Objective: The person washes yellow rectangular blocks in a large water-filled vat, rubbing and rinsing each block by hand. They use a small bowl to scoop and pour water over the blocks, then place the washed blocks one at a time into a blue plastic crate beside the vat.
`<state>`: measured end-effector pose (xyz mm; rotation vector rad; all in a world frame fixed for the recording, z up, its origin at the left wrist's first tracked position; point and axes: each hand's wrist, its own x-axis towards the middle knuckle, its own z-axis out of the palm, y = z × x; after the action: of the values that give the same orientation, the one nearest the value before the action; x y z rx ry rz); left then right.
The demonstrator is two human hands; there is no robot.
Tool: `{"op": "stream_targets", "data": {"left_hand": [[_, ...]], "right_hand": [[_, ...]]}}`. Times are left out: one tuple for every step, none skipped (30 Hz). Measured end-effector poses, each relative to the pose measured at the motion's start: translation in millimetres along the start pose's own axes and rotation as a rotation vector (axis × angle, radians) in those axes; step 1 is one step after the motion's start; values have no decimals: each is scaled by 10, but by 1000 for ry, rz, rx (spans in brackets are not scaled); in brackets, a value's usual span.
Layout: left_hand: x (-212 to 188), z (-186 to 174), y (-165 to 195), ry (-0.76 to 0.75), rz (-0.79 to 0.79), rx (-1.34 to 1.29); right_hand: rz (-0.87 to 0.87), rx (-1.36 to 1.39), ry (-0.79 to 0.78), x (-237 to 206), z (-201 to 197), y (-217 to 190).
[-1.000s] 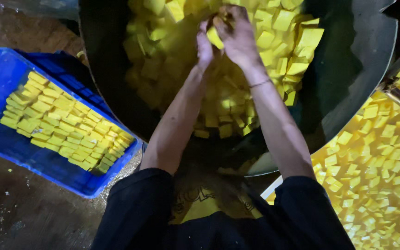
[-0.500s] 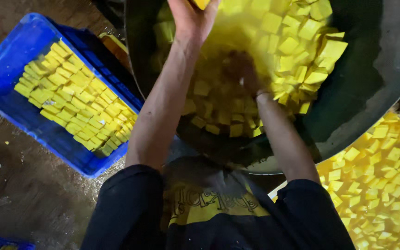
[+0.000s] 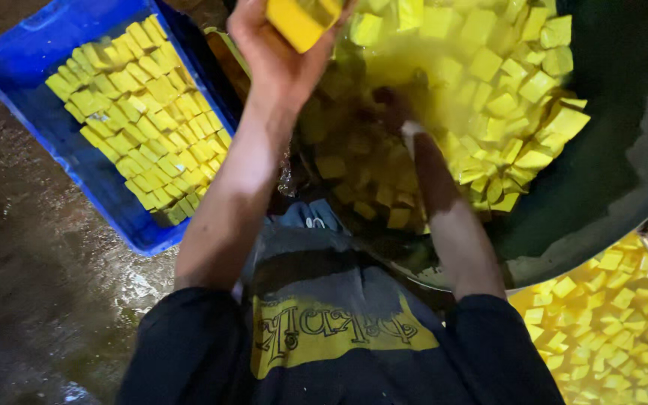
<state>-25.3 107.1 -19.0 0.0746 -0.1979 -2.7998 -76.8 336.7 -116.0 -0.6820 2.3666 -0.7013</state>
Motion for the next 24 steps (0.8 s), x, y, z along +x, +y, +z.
{"op": "stream_targets", "data": {"left_hand": [[-126, 25, 195, 8, 29, 20], [-255, 31, 381, 20, 56, 38], [-381, 18, 508, 34, 81, 56], [-505, -13, 602, 47, 65, 71], [-624, -54, 690, 59, 53, 85], [-719, -115, 769, 74, 42, 98], [-813, -180, 803, 80, 43, 106], [-913, -248, 798, 83, 46, 112], [-1014, -321, 789, 88, 51, 117], [-1125, -395, 763, 159, 28, 143], [-1232, -463, 719, 230, 6, 168], [-1344, -531, 682, 301, -17, 190], [-1477, -595, 646, 301, -23, 118], [-1608, -657, 621, 298, -27, 45], [-1720, -715, 622, 293, -28, -26], [-1833, -780, 645, 322, -23, -15], [-1944, -839, 689, 354, -14, -5], [-2051, -898, 741, 391, -2, 4], [-2167, -952, 804, 425, 6, 1], [-2281, -1001, 861, 460, 5, -3], [-2390, -1048, 912, 492, 2, -6], [-2505, -1100, 980, 475, -27, -69], [-2614, -1161, 1053, 456, -54, -129], [-2709, -1229, 1132, 435, -72, -189]], "right_hand": [[32, 154, -53, -68, -112, -56], [15, 301, -72, -170, -227, -163], [11, 454, -96, -298, -349, -313], [-18, 556, -109, -443, -467, -508], [-51, 625, -117, -599, -561, -743], [-78, 676, -124, -749, -641, -995], [-67, 684, -131, -887, -674, -1263], [-59, 690, -138, -982, -683, -1520], [-51, 694, -147, -1039, -648, -1757], [-188, 592, -110, -1058, -557, -1970], [-326, 489, -74, -1048, -447, -2145], [-462, 384, -39, -1036, -310, -2287], [-416, 289, -10, -1026, -152, -2400], [-373, 193, 21, -1015, 7, -2489], [-335, 97, 52, -1004, 165, -2571], [-326, 224, -15, -1047, 291, -2631], [-314, 350, -87, -1114, 389, -2691], [-297, 476, -165, -1150, 509, -2768], [-313, 387, -152, -1187, 621, -2846], [-325, 299, -133, -1224, 716, -2913], [-339, 213, -112, -1247, 830, -2976], [-458, 150, -38, -1248, 944, -3023], [-581, 91, 34, -1224, 1077, -3053], [-712, 35, 103, -1167, 1227, -3063]]}}
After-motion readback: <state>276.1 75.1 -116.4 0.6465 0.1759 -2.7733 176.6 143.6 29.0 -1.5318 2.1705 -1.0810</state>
